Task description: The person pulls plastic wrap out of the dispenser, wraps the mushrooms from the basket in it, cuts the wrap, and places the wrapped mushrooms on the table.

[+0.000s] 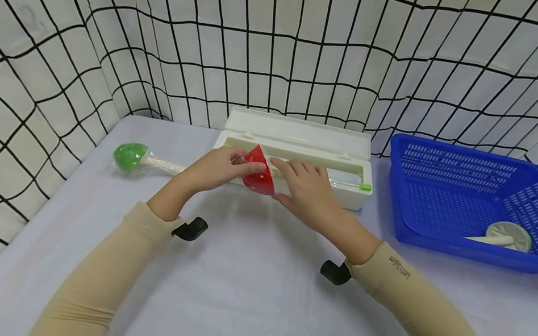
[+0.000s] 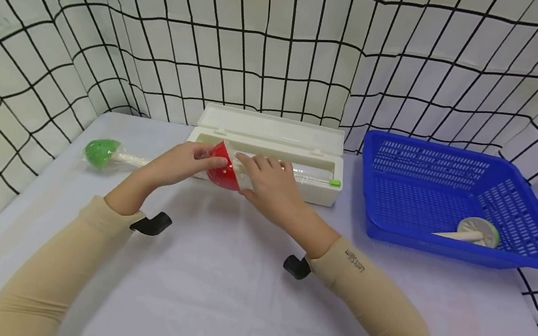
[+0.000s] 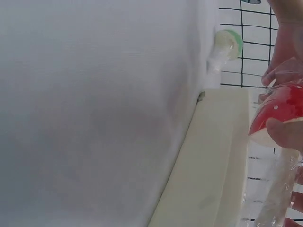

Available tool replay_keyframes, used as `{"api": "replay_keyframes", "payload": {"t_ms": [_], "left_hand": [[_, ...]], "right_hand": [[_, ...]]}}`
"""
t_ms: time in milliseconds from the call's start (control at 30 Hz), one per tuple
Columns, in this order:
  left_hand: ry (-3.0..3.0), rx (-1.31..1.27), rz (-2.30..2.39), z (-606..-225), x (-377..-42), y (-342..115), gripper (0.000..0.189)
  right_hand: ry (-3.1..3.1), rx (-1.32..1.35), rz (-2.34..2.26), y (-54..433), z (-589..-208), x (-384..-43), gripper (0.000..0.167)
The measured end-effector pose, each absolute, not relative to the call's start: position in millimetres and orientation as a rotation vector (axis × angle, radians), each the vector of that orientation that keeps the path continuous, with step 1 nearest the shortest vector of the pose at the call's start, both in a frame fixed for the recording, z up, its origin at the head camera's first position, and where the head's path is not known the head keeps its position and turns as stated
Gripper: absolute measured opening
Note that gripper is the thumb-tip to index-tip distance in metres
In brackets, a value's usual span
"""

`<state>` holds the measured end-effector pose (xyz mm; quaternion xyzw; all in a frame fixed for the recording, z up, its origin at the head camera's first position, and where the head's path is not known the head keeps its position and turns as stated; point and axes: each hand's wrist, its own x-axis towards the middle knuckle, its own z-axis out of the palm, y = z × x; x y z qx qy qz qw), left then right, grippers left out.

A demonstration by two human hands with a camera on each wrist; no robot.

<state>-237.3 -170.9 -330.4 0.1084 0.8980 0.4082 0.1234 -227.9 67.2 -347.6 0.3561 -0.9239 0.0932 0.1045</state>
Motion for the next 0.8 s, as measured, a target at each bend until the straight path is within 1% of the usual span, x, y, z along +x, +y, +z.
{"api": "replay_keyframes", "payload": {"t_ms": [267,333,367,433,533,567,633,700,800], "left_hand": [[2.688,0.295,1.126,-329,-232,-179,0.075],[2.763,0.291,1.156,-327,-229,-181,0.08],[2.812,0.306,1.195,-325,-226,-181,0.08],[2.929,0.406,1.284,-323,-221,-180,0.074],[3.07,0.737,1.304,-322,-213,-175,0.065],[3.089,0.854,1.257,-322,-211,-172,0.065],[3.084,1.025,1.124,-323,-210,-167,0.072],[3.076,1.064,0.98,-326,-209,-162,0.08],[3.084,1.022,0.884,-332,-210,-159,0.085]], "right_hand": [[-2.737,1.044,0.283,64,-353,-230,0.056],[-2.738,1.04,0.324,64,-355,-232,0.052],[-2.738,1.038,0.354,65,-355,-233,0.05],[-2.725,1.045,0.423,67,-355,-235,0.047],[-2.701,1.074,0.508,70,-354,-237,0.046],[-2.69,1.088,0.52,70,-353,-237,0.045],[-2.663,1.118,0.545,72,-353,-237,0.044],[-2.646,1.147,0.57,72,-353,-237,0.042],[-2.649,1.181,0.615,70,-353,-237,0.04]]}}
